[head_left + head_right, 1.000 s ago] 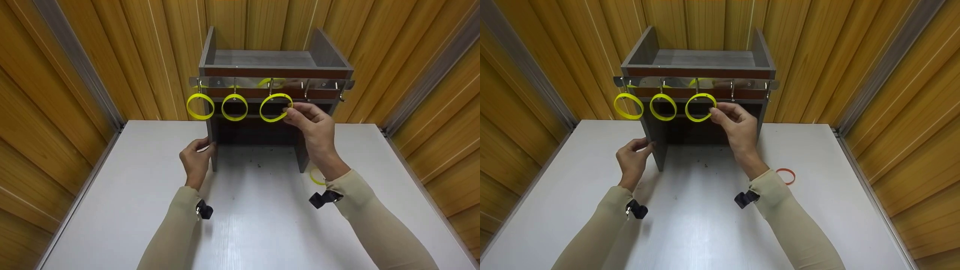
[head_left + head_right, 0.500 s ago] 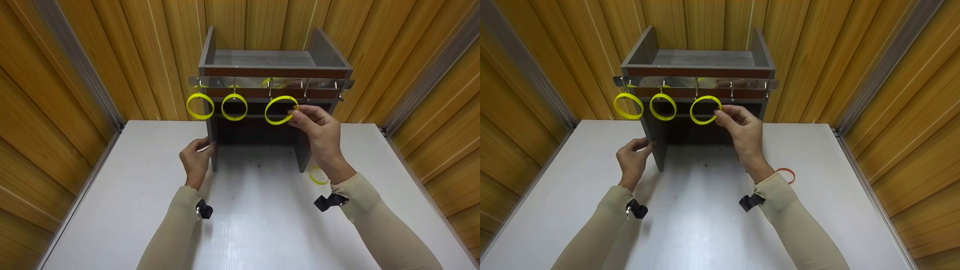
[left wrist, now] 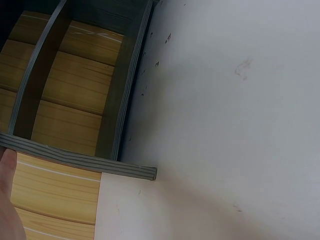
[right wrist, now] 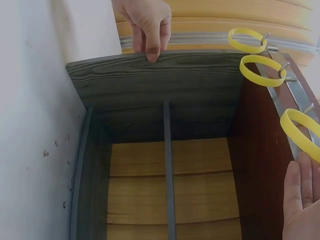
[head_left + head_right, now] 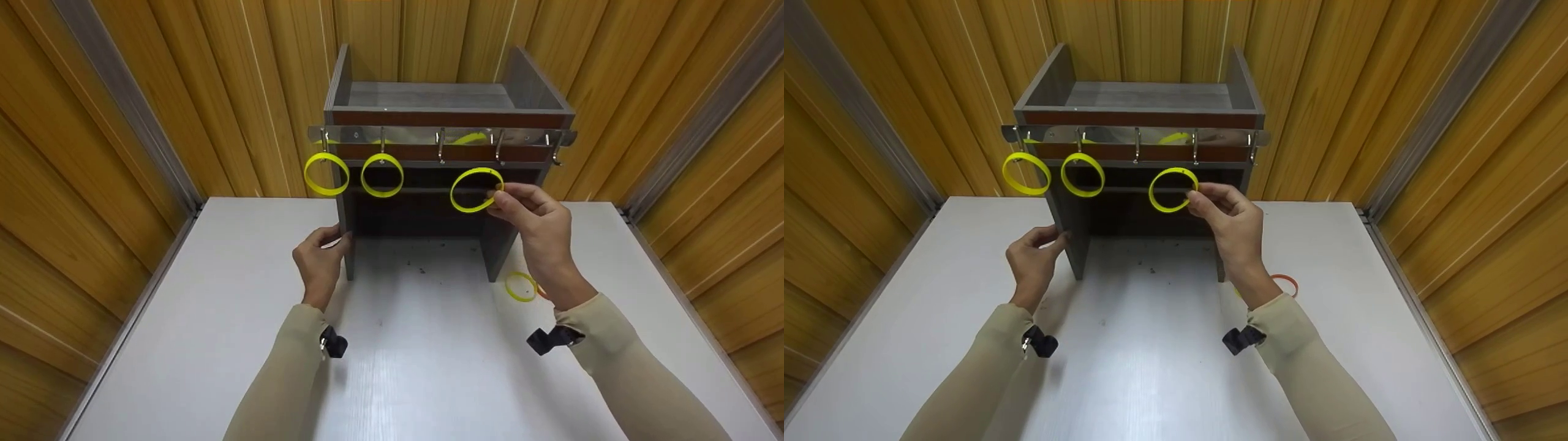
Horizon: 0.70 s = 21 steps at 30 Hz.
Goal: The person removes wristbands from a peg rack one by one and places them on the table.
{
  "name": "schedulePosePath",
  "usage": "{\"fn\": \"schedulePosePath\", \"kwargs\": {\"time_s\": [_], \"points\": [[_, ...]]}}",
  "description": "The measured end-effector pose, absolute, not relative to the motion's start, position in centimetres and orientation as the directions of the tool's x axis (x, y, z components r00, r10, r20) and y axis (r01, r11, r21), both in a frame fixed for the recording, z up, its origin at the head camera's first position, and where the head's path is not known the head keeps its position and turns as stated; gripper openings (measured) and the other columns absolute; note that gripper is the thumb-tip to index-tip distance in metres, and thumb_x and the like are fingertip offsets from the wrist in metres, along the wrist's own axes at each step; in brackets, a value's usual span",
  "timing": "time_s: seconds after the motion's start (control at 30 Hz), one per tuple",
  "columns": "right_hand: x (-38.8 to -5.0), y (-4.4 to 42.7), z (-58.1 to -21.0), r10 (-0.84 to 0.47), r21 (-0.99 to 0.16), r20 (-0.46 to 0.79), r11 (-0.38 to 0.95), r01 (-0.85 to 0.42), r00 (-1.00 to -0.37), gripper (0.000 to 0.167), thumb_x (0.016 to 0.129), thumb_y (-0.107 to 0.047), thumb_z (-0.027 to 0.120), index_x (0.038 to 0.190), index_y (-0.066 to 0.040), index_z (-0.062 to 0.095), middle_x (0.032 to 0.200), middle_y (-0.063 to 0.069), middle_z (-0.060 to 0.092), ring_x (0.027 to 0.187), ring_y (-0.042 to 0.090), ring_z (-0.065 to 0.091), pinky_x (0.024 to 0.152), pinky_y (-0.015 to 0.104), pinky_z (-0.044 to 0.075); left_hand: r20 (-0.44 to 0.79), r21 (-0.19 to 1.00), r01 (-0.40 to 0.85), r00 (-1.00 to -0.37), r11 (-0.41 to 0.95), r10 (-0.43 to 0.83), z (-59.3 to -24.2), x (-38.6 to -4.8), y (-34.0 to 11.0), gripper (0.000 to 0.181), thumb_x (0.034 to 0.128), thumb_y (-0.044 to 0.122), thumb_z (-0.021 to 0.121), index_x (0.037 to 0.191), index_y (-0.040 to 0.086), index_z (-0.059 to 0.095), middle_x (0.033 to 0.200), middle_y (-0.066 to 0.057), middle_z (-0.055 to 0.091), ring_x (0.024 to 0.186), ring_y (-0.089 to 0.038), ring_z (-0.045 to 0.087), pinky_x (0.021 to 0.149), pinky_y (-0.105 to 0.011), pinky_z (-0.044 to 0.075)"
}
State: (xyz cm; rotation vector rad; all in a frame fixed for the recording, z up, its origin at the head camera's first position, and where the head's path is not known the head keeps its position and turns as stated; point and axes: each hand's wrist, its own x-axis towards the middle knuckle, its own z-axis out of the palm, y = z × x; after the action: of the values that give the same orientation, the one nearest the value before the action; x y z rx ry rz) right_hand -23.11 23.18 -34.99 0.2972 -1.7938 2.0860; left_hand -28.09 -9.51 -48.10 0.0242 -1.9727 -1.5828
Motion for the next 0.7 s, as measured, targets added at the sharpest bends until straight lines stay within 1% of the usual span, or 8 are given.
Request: {"fn": "schedulePosePath", "kwargs": {"time_s": [0.17,0.3,0.43,0.6,0.7], "points": [[-22.8,24.4,-35.6,0.151,-0.92,0.363,-0.097,-0.379,-0.92,0.028,0.097,-0.01,0.08,0.119,0.006,0.071,0.11,0.017,0.076,0.098,0.024,0.076,0.095,0.036,0.06,0.429,0.897,0.338,-0.822,0.285,-0.375,-48.1,-28.1,-9.5,0.018,0.0864,-0.001,0.086,0.103,0.003,0.082,0.099,-0.005,0.08,0.095,-0.019,0.076,0.076,-0.024,0.062],[-22.5,25.4,-36.2,0.16,-0.927,0.339,-0.114,-0.359,-0.927,0.03,0.097,-0.01,0.08,0.119,0.008,0.07,0.108,0.013,0.076,0.099,0.023,0.076,0.095,0.035,0.06,0.44,0.892,0.351,-0.815,0.284,-0.377,-48.1,-28.1,-9.5,0.018,0.0859,-0.002,0.086,0.103,0.002,0.082,0.099,-0.007,0.08,0.095,-0.022,0.077,0.075,-0.024,0.062],[-22.4,26.4,-36.8,0.178,-0.932,0.318,-0.12,-0.341,-0.931,0.033,0.096,-0.011,0.081,0.119,0.009,0.07,0.107,0.013,0.076,0.098,0.023,0.076,0.094,0.035,0.06,0.459,0.883,0.367,-0.805,0.291,-0.377,-48.1,-28.1,-9.5,0.017,0.0857,-0.003,0.086,0.101,0.001,0.081,0.099,-0.009,0.08,0.095,-0.024,0.077,0.075,-0.024,0.062],[-22.2,27.7,-37.6,0.201,-0.939,0.292,-0.126,-0.321,-0.935,0.036,0.095,-0.012,0.082,0.12,0.01,0.069,0.108,0.013,0.076,0.099,0.024,0.076,0.094,0.036,0.059,0.46,0.882,0.367,-0.804,0.295,-0.376,-48.1,-28.1,-9.4,0.016,0.086,-0.003,0.086,0.101,0.001,0.081,0.098,-0.008,0.08,0.094,-0.022,0.077,0.075,-0.024,0.062],[-22.1,28.6,-38.0,0.218,-0.944,0.274,-0.124,-0.305,-0.937,0.04,0.095,-0.014,0.083,0.123,0.011,0.068,0.11,0.013,0.075,0.1,0.023,0.076,0.094,0.035,0.059,0.456,0.885,0.363,-0.806,0.293,-0.377,-48.1,-28.1,-9.4,0.016,0.0861,-0.003,0.086,0.101,0.001,0.081,0.098,-0.008,0.08,0.094,-0.021,0.077,0.074,-0.024,0.062]]}}
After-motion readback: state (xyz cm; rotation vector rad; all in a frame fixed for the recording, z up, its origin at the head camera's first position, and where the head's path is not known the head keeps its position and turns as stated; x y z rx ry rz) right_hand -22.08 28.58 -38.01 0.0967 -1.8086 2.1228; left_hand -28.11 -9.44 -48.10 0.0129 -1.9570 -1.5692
